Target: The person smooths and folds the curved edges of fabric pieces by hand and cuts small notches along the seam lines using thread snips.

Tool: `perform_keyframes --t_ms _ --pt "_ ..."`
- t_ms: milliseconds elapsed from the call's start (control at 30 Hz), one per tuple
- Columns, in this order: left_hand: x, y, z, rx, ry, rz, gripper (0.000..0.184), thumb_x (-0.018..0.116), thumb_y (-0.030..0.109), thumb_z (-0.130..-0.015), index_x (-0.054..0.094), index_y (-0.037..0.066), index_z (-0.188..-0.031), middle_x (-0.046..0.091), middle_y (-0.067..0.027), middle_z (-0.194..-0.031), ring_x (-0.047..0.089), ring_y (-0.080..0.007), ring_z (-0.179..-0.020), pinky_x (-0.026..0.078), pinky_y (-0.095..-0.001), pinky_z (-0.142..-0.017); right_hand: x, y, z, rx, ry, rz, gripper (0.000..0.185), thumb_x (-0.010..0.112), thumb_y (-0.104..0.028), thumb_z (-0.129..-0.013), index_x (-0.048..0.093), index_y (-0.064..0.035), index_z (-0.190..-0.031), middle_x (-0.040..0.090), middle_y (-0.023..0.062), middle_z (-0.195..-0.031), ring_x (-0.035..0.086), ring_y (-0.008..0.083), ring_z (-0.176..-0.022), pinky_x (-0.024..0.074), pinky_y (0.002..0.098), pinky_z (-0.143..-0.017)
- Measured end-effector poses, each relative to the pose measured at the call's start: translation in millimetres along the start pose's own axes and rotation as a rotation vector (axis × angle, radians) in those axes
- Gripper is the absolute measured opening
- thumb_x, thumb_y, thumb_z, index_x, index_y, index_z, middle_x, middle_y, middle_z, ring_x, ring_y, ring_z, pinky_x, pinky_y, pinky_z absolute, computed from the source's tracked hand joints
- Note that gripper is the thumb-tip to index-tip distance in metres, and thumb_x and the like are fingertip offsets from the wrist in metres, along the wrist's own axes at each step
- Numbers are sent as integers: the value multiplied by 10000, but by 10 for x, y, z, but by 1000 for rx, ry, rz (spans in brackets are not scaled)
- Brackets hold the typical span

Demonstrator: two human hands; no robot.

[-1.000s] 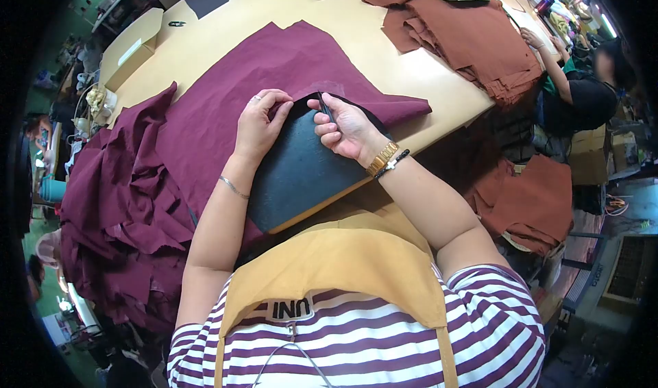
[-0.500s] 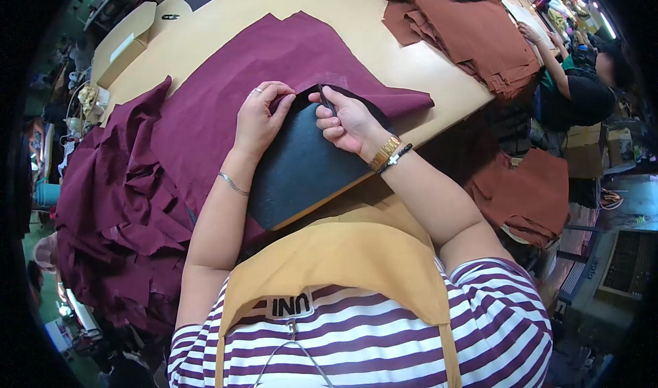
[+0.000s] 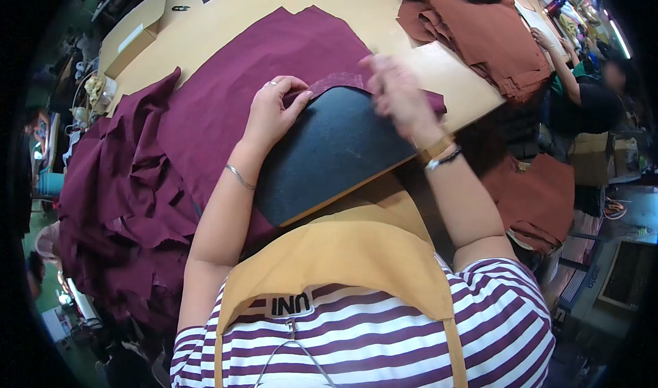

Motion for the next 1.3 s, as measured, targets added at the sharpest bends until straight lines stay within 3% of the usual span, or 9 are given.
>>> perform_keyframes --t_ms 100,200,233,267,333,367,500,600,1300 --pt "-23 -45 12 -331 -168 473 249 619 190 -942 632 24 -1127 662 -69 -1037 623 -148 -948 493 -282 -835 -1011 -296 -492 -412 296 887 351 525 -336 -985 601 -33 -1145 640 94 -794 599 215 -692 501 314 -652" --pt "-700 390 -20 -208 -42 484 291 577 244 -975 628 24 -1158 661 -56 -1047 600 -126 -940 482 -260 -840 -1505 -50 -725 -444 360 1471 381 559 -319 -965 587 -34 -1215 661 181 -996 628 271 -924 490 364 -856" --pt "-1005 668 16 -210 11 512 342 464 306 -1017 622 59 -1192 638 -60 -1084 578 -153 -1058 427 -332 -956 -1538 -155 -740 -507 340 1178 396 569 -323 -958 587 -30 -1224 651 177 -1060 619 265 -991 473 351 -898" --pt "-1332 869 83 -240 142 637 243 552 218 -984 649 47 -1127 655 -60 -1006 599 -125 -944 470 -227 -819 -1523 -347 -740 -558 308 884 412 580 -328 -951 587 -26 -1233 642 173 -1125 609 259 -1058 456 338 -940" --pt "-1798 1388 238 -111 230 663 247 550 221 -984 648 48 -1130 654 -61 -1009 598 -128 -948 467 -233 -823 -871 -1194 25 -376 172 111 353 519 -150 -978 538 9 -1293 599 84 -1248 519 187 -1201 315 358 -1095" --pt "-1937 1716 315 -5 175 608 248 550 222 -983 647 48 -1131 653 -62 -1011 597 -129 -951 465 -235 -825 -668 -1499 327 -431 66 32 354 518 -152 -978 538 8 -1293 598 84 -1248 518 187 -1201 314 359 -1095" --pt "-1548 2620 479 273 -324 203 255 547 229 -983 645 49 -1136 651 -64 -1019 594 -134 -960 458 -246 -834 24 -2139 1506 -876 -517 260 357 514 -160 -978 535 5 -1294 595 82 -1249 514 187 -1202 312 361 -1096" --pt "-1144 2757 472 308 -514 -3 260 545 233 -983 643 49 -1139 650 -66 -1024 591 -138 -967 452 -255 -840 268 -2089 1799 -954 -712 440 359 511 -166 -978 533 3 -1295 592 81 -1250 512 187 -1203 311 364 -1096" --pt "-948 2936 488 294 -596 -201 296 532 265 -982 630 54 -1165 639 -76 -1064 575 -165 -1015 415 -313 -885 278 -2071 1477 -999 -699 547 375 489 -208 -979 519 -13 -1299 576 72 -1257 495 187 -1209 301 378 -1098"
Point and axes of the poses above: each hand's wrist, its own z-axis away from the middle knuckle, its own x-axis out of the palm, y = z × x, the point moved 9 cm from there along -z, towards the middle knuckle
